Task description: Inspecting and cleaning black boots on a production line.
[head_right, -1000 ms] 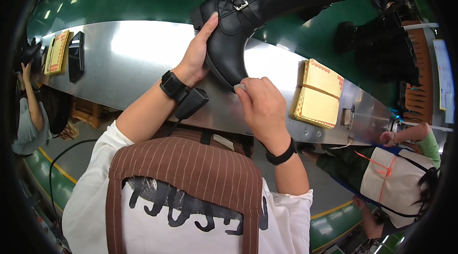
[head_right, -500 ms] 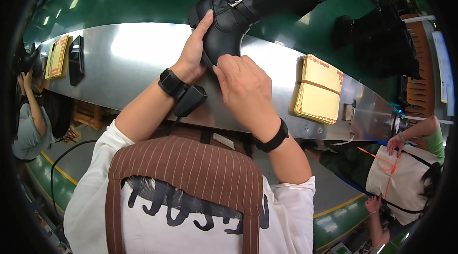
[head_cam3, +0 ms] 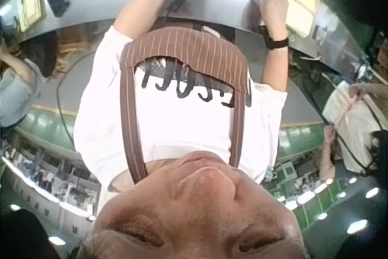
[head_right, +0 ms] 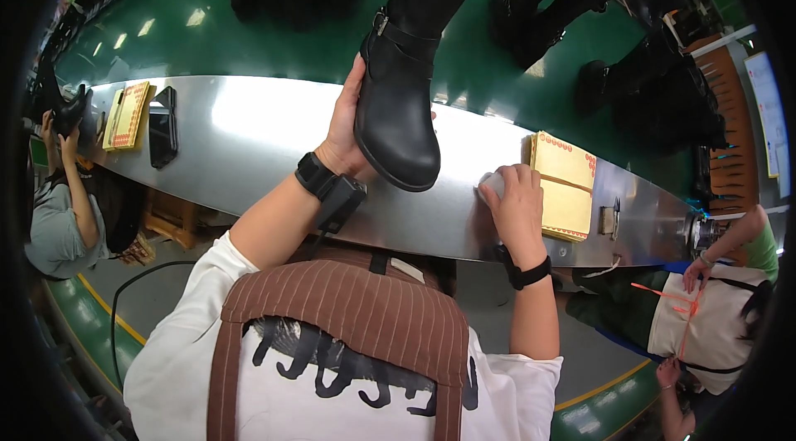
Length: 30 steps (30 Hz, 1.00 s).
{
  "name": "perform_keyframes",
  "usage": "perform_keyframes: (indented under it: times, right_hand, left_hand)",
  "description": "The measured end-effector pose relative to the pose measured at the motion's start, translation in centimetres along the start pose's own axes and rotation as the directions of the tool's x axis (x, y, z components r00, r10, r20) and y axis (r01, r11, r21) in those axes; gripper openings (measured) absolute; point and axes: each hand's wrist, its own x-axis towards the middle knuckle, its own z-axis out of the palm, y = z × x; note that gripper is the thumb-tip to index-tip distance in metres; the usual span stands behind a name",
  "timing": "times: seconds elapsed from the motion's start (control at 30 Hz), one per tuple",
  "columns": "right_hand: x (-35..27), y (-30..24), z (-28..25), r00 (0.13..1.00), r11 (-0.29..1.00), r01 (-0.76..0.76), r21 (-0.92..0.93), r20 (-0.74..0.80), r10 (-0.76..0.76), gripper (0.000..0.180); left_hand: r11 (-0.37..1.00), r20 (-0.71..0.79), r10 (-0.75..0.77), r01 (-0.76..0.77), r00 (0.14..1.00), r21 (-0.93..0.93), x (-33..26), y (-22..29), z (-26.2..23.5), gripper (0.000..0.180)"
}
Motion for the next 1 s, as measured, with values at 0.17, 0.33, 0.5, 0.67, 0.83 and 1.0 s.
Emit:
perform_keyframes:
  times: [0.17,0.33,0.5,0.67,0.83,1.0]
  right_hand:
    - [0.0,-3.0,-2.8,0.981,0.992,0.059,0.113,-0.191,-0.037,0.035]
    - [-0.6,-7.2,-5.8,0.988,0.631,0.094,0.77,-0.15,0.036,0.059]
    - [0.2,-10.3,-5.8,0.91,0.191,-0.414,0.89,0.403,0.095,0.06]
    - [2.8,-9.7,-4.0,0.9,-0.385,-0.334,0.86,0.412,0.142,0.037]
    - [6.5,-3.5,-4.1,0.936,-0.409,-0.27,0.872,0.337,0.102,0.031]
    - [10.5,-1.7,-3.0,0.906,-0.073,-0.373,0.925,0.346,-0.242,0.031]
  left_hand:
    - [1.0,0.057,0.026,-0.026,0.998,-0.005,-0.7,0.5,0.4,0.071]
    - [1.0,0.088,0.03,-0.03,0.996,-0.007,-1.9,0.9,1.4,0.071]
    - [0.964,0.132,0.244,-0.256,0.961,0.078,-3.5,0.4,2.7,0.066]
    - [0.893,0.26,0.218,-0.299,0.941,0.337,-5.5,0.6,3.1,0.056]
    - [0.963,0.596,-0.266,0.237,0.758,0.128,-6.2,6.9,-0.1,0.07]
    - [0.899,0.186,-0.288,0.199,0.939,0.39,-2.9,7.0,-0.1,0.059]
